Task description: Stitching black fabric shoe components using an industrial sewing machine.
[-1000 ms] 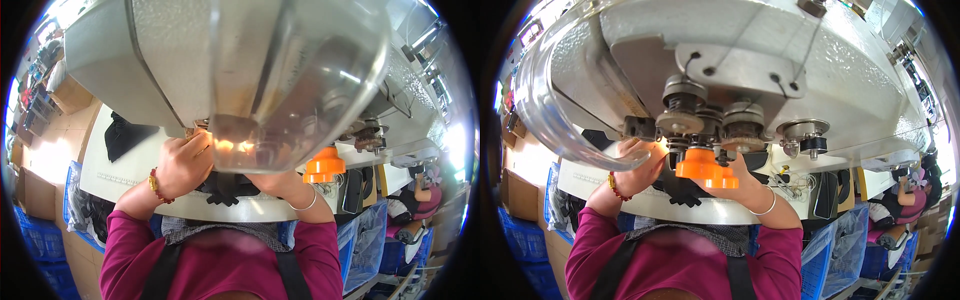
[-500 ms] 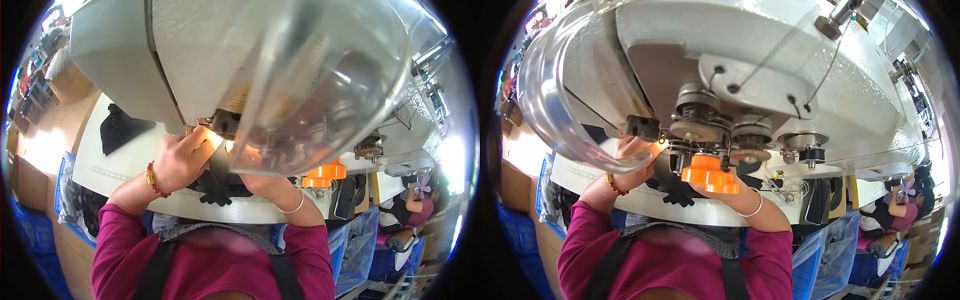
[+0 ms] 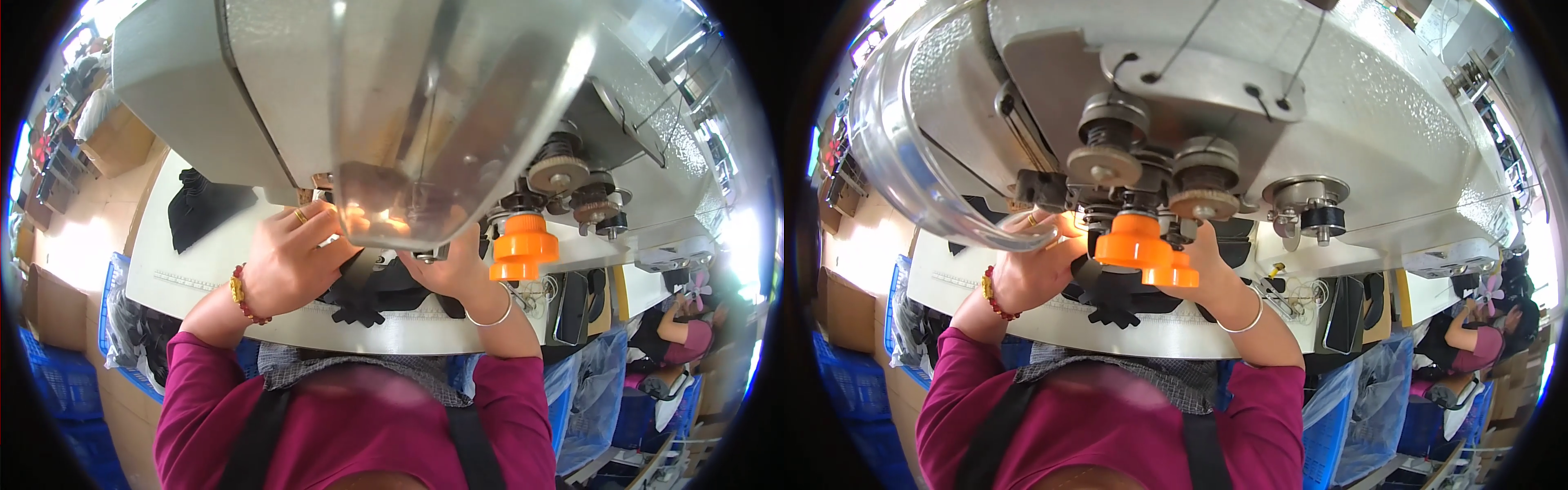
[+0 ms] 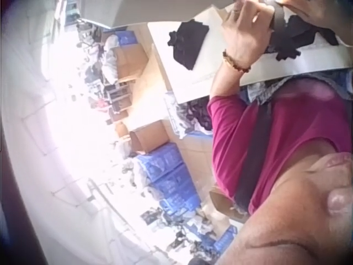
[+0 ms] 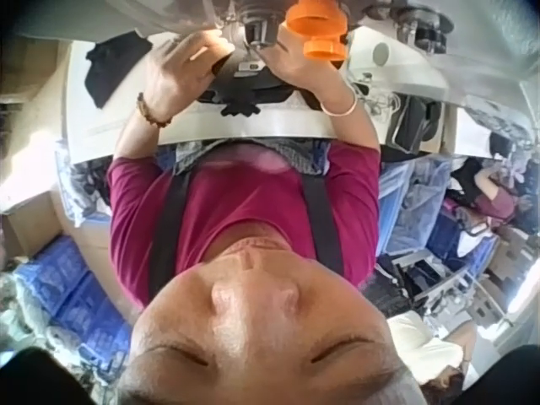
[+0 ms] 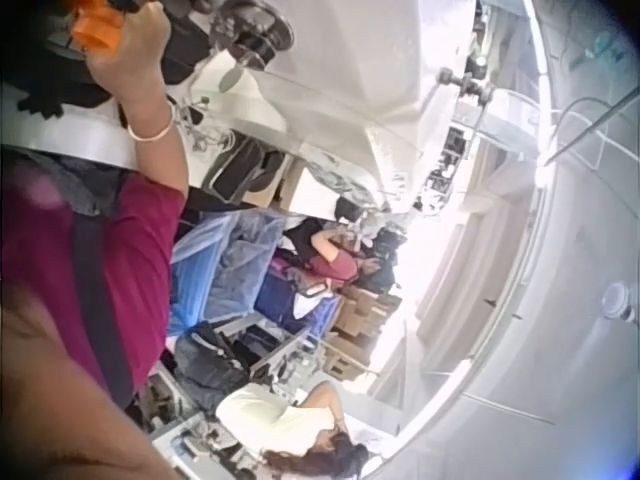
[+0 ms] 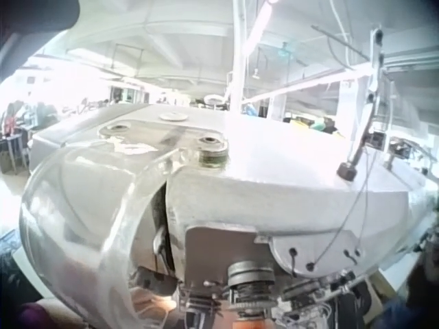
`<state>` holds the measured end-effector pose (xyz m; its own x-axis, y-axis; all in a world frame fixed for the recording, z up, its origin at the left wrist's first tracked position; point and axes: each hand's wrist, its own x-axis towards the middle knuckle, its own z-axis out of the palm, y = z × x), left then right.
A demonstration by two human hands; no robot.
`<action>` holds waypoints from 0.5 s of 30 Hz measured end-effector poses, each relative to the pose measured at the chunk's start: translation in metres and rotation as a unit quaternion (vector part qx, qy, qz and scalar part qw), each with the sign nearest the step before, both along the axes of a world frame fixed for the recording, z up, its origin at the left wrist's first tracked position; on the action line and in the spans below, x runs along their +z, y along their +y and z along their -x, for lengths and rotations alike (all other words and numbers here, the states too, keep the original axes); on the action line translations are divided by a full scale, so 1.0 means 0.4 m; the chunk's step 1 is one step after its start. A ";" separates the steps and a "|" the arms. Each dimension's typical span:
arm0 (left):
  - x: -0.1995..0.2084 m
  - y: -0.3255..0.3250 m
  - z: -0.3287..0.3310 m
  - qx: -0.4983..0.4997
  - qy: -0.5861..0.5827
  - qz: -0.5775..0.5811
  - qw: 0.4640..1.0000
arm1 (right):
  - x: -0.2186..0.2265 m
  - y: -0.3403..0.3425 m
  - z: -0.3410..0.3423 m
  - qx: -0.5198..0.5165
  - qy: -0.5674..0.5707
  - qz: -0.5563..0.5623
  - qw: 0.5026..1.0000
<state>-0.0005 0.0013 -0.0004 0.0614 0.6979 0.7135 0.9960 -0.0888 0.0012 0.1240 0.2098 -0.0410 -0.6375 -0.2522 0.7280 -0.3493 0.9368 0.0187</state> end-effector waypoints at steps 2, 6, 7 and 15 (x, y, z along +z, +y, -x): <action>-0.015 0.000 -0.008 -0.002 0.005 -0.002 1.000 | 0.013 -0.021 0.007 0.050 0.038 0.080 0.995; -0.021 0.003 -0.018 -0.026 0.039 -0.028 0.999 | 0.008 -0.022 0.004 0.030 0.043 0.056 0.997; -0.026 0.000 -0.021 -0.016 0.045 -0.025 0.999 | 0.007 -0.023 0.004 0.026 0.045 0.051 0.997; -0.024 0.001 -0.026 -0.018 0.063 -0.035 0.997 | 0.027 -0.033 -0.001 0.032 0.047 0.065 0.996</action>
